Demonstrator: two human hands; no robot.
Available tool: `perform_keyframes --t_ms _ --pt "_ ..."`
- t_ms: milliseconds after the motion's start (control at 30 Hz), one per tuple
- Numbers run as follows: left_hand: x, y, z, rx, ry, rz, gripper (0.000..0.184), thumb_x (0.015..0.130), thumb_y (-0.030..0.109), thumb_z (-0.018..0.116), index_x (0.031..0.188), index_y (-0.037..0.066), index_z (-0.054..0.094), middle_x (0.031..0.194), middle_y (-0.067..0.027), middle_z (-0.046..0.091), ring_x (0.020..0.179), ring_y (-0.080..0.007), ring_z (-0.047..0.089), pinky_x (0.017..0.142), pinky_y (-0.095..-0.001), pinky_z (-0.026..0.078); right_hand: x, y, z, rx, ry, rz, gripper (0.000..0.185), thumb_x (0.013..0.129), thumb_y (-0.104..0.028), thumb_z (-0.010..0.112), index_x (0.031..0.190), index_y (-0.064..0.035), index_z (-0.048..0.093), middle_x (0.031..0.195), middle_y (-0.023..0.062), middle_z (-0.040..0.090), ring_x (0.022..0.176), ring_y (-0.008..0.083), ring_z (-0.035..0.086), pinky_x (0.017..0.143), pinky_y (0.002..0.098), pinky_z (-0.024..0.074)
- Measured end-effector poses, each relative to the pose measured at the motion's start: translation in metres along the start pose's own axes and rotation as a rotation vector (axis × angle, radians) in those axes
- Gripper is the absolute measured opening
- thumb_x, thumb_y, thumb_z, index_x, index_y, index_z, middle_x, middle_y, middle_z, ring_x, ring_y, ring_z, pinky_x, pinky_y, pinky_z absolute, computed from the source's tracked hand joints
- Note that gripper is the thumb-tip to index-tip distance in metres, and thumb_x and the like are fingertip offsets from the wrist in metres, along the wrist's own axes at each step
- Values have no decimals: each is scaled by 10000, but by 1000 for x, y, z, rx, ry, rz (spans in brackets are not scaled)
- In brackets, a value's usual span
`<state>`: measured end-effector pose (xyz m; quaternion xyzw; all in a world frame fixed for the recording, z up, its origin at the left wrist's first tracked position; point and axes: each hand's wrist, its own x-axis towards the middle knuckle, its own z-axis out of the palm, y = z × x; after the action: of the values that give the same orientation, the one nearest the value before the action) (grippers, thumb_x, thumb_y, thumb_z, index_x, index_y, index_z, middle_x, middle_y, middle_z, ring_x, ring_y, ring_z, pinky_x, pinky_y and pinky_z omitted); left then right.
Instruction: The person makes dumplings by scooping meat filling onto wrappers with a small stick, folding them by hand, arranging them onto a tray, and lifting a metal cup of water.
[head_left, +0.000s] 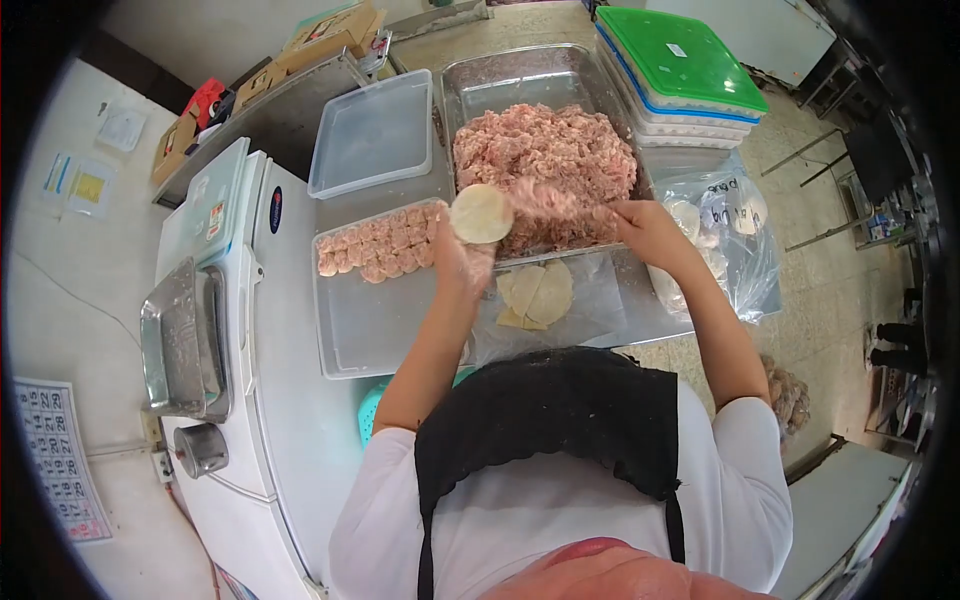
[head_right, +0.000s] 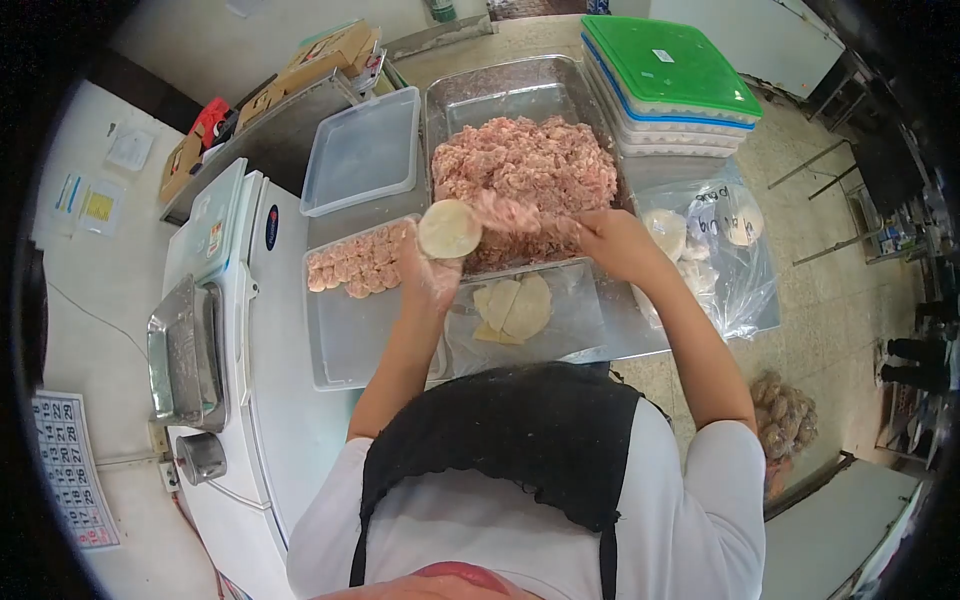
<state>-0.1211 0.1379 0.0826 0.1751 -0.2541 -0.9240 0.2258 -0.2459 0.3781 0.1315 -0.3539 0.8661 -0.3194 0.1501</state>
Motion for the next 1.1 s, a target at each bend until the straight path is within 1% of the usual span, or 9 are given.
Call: perform_keyframes --t_ms 100,233,300,400,433,833,933,1033,1100 --pt "-2 -8 43 -116 -97 -123 592 992 469 343 1293 -29 450 1271 -165 524 1193 -295 501 1048 -452 380 8 -9 16 306 143 -74 264 877 -168 517 1058 -43 664 965 227 648 887 388 619 795 416 497" --pt "8 -15 64 -251 -88 -218 709 950 583 345 1291 -28 454 1162 -132 565 1095 -264 529 1003 -424 397 8 0 53 67 377 -319 300 885 -137 518 1156 -52 615 1018 212 638 905 384 618 792 423 498" --pt "10 -19 63 -292 -97 -217 801 908 657 364 1318 -27 434 1124 -136 564 1043 -278 533 987 -443 398 -4 6 29 -125 175 -215 278 884 -135 520 1130 -34 600 969 199 639 897 376 622 775 435 499" --pt "20 -26 44 -219 -33 -142 806 912 649 362 1344 -30 404 1197 -159 534 1052 -296 529 983 -485 390 -24 -19 -8 -343 38 -124 305 880 -150 557 1163 -39 576 900 168 632 853 363 623 727 444 505" --pt "19 -28 48 -251 -16 -139 757 937 598 355 1382 -14 351 1403 -186 421 1258 -349 427 1077 -545 291 -27 -22 -15 -405 20 -105 327 878 -158 576 1185 -46 568 878 156 628 833 358 622 708 446 507" --pt "16 -51 105 -263 149 -39 663 935 458 507 1379 -8 348 1227 -184 524 1085 -308 539 972 -448 448 -2 17 -41 -351 15 -360 282 931 -174 497 1173 -69 596 835 174 612 791 355 627 678 441 504" --pt "18 -55 83 -72 -139 62 608 912 353 576 1377 17 373 1216 -181 525 1084 -300 544 969 -452 448 8 48 -69 83 38 -547 259 951 -201 497 1106 -49 639 777 178 618 767 347 628 661 408 496" --pt "-2 -48 101 491 -162 10 544 859 156 642 1355 99 425 1187 -119 576 1067 -246 573 975 -405 459 17 76 -78 145 -36 -353 274 958 -225 510 1071 -18 650 765 183 639 752 336 632 653 384 483" --pt "5 -54 102 1104 -224 396 625 798 88 683 1363 109 417 1154 -93 598 1032 -219 593 944 -367 470 17 72 -85 301 -244 -174 276 952 -222 524 1077 -5 640 800 188 652 746 332 637 655 380 481"
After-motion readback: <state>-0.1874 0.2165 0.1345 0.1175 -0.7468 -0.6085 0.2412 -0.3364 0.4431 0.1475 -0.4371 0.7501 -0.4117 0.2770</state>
